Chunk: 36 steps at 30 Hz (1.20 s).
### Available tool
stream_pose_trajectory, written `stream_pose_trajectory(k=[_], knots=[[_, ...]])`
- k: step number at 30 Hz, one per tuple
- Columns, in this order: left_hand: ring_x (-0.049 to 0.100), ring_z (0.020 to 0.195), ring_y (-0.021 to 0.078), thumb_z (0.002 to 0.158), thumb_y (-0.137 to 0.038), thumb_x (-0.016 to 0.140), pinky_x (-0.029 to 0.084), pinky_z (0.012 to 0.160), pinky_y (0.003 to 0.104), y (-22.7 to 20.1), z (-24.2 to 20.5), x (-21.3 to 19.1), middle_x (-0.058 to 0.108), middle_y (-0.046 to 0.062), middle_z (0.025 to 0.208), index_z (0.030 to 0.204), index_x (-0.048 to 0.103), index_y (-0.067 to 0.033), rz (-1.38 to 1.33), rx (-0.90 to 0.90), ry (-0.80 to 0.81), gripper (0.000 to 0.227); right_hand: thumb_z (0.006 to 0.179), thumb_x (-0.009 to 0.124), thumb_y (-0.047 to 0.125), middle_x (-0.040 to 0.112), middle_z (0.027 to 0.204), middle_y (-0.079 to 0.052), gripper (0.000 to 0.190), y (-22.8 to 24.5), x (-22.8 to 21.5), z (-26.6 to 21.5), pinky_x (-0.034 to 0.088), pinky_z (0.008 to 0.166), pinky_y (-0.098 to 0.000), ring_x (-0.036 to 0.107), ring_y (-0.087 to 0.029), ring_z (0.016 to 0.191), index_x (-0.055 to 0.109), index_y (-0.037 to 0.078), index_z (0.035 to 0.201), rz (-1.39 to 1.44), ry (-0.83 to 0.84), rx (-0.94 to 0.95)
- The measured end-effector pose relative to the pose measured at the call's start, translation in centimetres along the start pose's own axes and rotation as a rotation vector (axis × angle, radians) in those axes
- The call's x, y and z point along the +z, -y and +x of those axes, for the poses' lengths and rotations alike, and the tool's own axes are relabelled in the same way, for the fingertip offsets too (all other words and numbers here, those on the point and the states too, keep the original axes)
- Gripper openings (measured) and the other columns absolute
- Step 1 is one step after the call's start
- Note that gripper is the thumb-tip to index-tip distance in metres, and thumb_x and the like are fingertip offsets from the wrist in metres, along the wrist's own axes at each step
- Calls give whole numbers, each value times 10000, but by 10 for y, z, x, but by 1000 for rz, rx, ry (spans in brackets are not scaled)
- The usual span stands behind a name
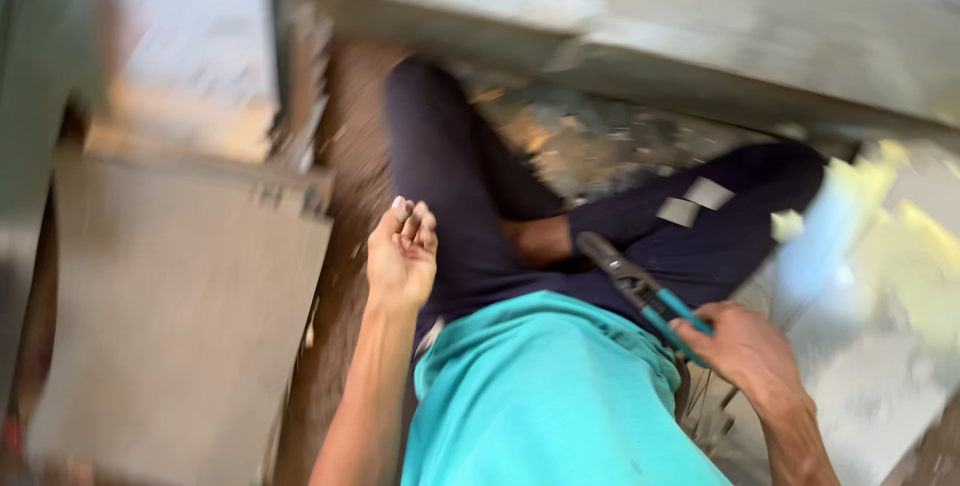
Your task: The person sits on the ground and uses tin snips to cut a large metal sheet into smaller pieces. They repeatedly reposition the sheet and cut along its edges, creating small metal scraps that fall onto the floor.
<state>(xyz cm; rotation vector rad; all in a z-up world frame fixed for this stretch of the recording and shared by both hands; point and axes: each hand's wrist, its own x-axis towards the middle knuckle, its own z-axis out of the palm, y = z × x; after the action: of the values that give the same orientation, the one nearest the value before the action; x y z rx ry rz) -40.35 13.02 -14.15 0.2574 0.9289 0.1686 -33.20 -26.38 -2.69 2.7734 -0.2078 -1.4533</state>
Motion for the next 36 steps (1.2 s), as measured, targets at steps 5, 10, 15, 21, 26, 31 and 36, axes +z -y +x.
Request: stream_pose_trajectory(k=[5,10,15,21,26,31,36], knots=[[726,999,330,931,-188,620,633,800,345,-13,49,-102,710,215,1061,1235,539,60,-327,170,-357,401,916,665,394,708,1149,-171,450,36,-25,-5,543,783,-415,696,-326,977,720,44,1195,122,-453,-333],[709,1064,345,935,-175,637,644,826,371,-42,52,-131,714,226,1077,1206,554,113,-714,242,-295,404,894,668,326,740,1126,-106,433,94,-24,-9,572,799,-386,737,-274,907,689,100,1264,183,-204,-397],[674,992,256,924,-261,759,548,795,315,-51,44,-118,685,97,966,1091,648,25,-662,348,-353,349,888,664,295,734,1109,-118,401,139,-21,-15,579,841,-360,732,-230,970,702,83,1226,178,-116,-571],[597,1124,384,874,-237,729,601,908,414,-73,57,-91,478,272,1289,1069,508,17,-903,359,-273,389,899,655,257,733,1098,-133,372,154,-10,-23,576,832,-364,727,-239,983,686,68,1218,113,-84,-670],[590,1174,471,841,-175,677,608,895,432,-93,62,-81,424,381,1348,1302,430,68,-1019,364,-326,577,895,645,233,725,1122,-128,369,147,-13,-25,593,817,-367,731,-241,999,687,62,1219,169,-71,-540],[638,1055,464,817,-128,646,620,816,439,-103,66,-92,452,399,1378,1495,163,95,-1040,333,-278,862,910,648,219,722,1148,-144,370,147,-16,-23,565,874,-381,718,-259,1036,670,38,1232,111,-132,-653],[689,978,461,843,-68,598,646,776,434,-122,69,-88,440,399,1401,1519,145,82,-1016,341,-303,828,913,641,219,718,1137,-146,358,165,-21,-24,578,845,-377,729,-254,1006,669,38,1221,89,-131,-724]])
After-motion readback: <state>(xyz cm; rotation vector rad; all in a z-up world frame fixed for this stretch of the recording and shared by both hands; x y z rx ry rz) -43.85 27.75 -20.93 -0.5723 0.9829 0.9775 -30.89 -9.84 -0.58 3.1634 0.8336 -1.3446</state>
